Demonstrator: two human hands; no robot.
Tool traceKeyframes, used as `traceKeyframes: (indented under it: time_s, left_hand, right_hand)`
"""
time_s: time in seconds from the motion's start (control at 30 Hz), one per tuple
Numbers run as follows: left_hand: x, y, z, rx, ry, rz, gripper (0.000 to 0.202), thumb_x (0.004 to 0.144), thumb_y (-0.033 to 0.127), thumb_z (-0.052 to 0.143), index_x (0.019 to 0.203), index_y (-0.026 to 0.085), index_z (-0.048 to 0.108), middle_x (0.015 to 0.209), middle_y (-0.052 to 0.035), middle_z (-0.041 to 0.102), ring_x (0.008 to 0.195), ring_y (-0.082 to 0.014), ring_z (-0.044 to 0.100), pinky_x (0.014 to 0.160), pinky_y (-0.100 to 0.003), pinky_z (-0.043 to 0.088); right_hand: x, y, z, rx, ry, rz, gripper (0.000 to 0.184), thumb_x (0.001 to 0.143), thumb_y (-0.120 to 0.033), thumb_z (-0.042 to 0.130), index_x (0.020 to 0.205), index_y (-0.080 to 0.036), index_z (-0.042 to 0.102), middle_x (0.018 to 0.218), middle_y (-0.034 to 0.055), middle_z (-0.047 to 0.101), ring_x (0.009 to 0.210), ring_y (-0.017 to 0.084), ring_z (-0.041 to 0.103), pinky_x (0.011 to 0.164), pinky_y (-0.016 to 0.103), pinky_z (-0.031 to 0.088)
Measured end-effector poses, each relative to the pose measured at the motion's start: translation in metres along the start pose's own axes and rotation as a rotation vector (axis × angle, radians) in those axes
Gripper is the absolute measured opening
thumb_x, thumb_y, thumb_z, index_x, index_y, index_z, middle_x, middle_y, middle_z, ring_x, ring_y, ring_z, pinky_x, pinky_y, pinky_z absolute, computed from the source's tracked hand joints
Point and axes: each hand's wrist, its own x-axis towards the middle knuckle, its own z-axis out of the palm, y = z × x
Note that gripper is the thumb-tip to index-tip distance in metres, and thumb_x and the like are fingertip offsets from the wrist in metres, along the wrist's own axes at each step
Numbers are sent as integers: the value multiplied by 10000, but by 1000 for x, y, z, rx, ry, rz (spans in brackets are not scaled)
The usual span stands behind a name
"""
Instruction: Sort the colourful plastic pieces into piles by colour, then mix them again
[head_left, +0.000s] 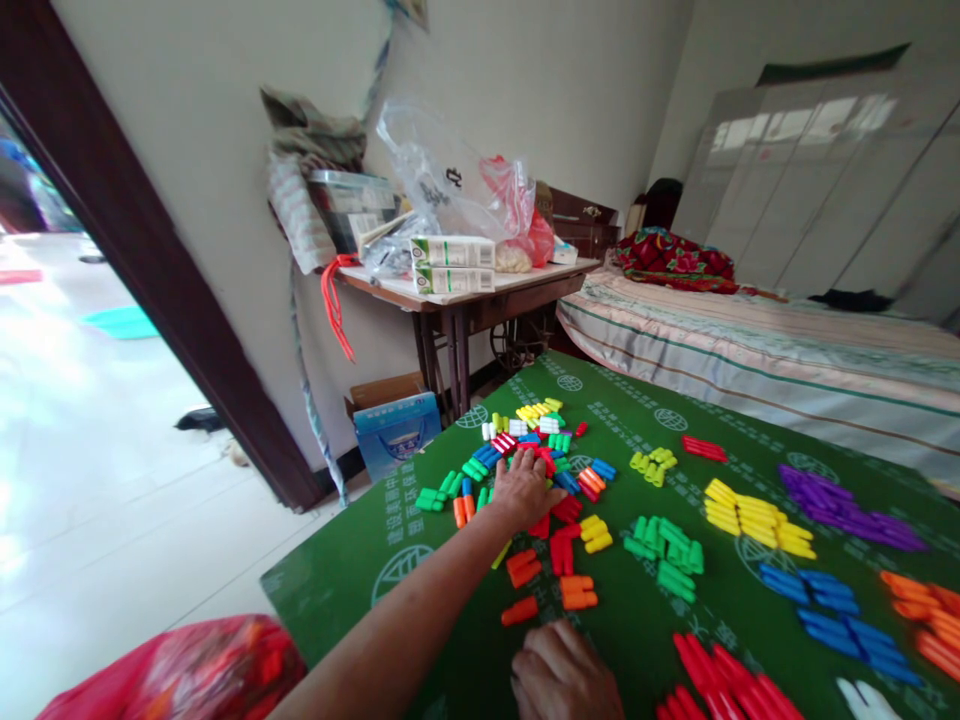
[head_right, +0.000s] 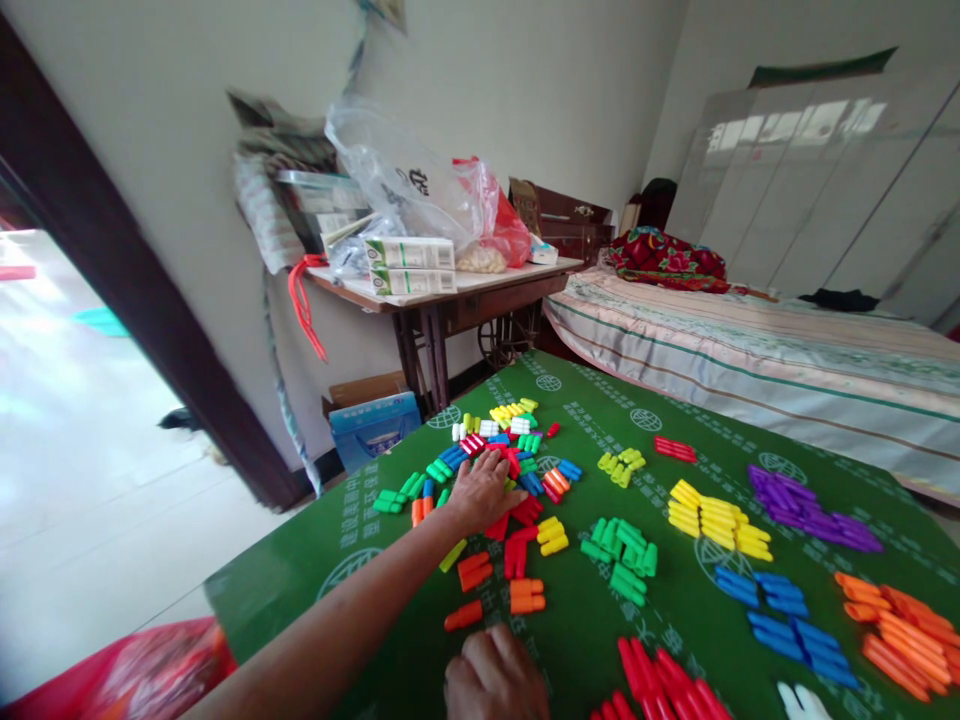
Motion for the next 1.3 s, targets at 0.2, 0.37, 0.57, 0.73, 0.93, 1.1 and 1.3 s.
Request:
traceKeyframes:
  time_s: [0.2, 0.37, 0.57, 0.73, 0.93, 1.1, 1.3]
  left_hand:
    - [-9, 1, 2, 2, -14, 63, 614, 852, 541, 419, 1307, 132, 475, 1436, -180, 410, 1377, -356, 267, 1081, -631, 205]
    - [-18, 1, -3, -10, -3, 103, 540, 860, 495, 437, 1235, 116, 527, 1366, -187, 489, 1349, -347, 325, 1078, -624, 220]
    - [-27, -5, -6, -34, 71, 91, 518, 863, 478, 462, 1258, 148, 512, 1420, -161, 438, 1352, -326, 330, 1090, -574, 248]
    - [-24, -31, -12, 0, 142, 13, 480, 848, 452, 511, 1227, 159, 532, 1401, -152, 462, 1330, -320, 363, 1065, -541, 297]
    - [-26, -73, -27, 2, 187, -148, 371, 868, 381, 491, 1165, 175, 574, 1323, -138, 539, 1287, -287, 429, 1038, -464, 337]
    - [-36, -98, -28, -46, 198, -222, 332, 879, 307, 437, 1130, 159, 596, 1267, -140, 584, 1209, -262, 514, 1009, -410, 382]
    - [-49, -107, -24, -162, 198, -194, 366, 858, 264, 392, 1138, 154, 600, 1206, -107, 637, 1114, -210, 591, 971, -298, 430]
  right_hand:
    - [-4, 3, -1, -6, -54, 6, 193, 797, -81, 410, 667, -218, 449, 624, -3, 515, 604, 164, 491, 595, 282, 323]
    - [1, 1, -4, 23, -18, -8, 205, 794, -72, 403, 658, -218, 448, 597, -4, 497, 573, 160, 470, 578, 277, 321]
    - [-1, 2, -4, 26, -62, -14, 202, 805, -80, 405, 672, -220, 463, 610, -2, 501, 596, 164, 486, 584, 275, 327]
    - [-2, 3, -6, 22, -77, -6, 221, 837, -102, 392, 658, -221, 444, 605, -4, 493, 585, 160, 475, 580, 280, 320]
    - [1, 2, -7, 38, -96, -25, 249, 870, -115, 385, 650, -219, 434, 608, -5, 492, 593, 160, 467, 584, 282, 322]
    - [-1, -8, -3, 25, -50, 133, 335, 928, -150, 292, 624, -214, 419, 607, 7, 481, 622, 172, 450, 619, 302, 315]
    - [1, -1, -10, 46, -130, -4, 249, 882, -125, 388, 654, -214, 436, 634, -3, 499, 615, 153, 462, 609, 278, 322]
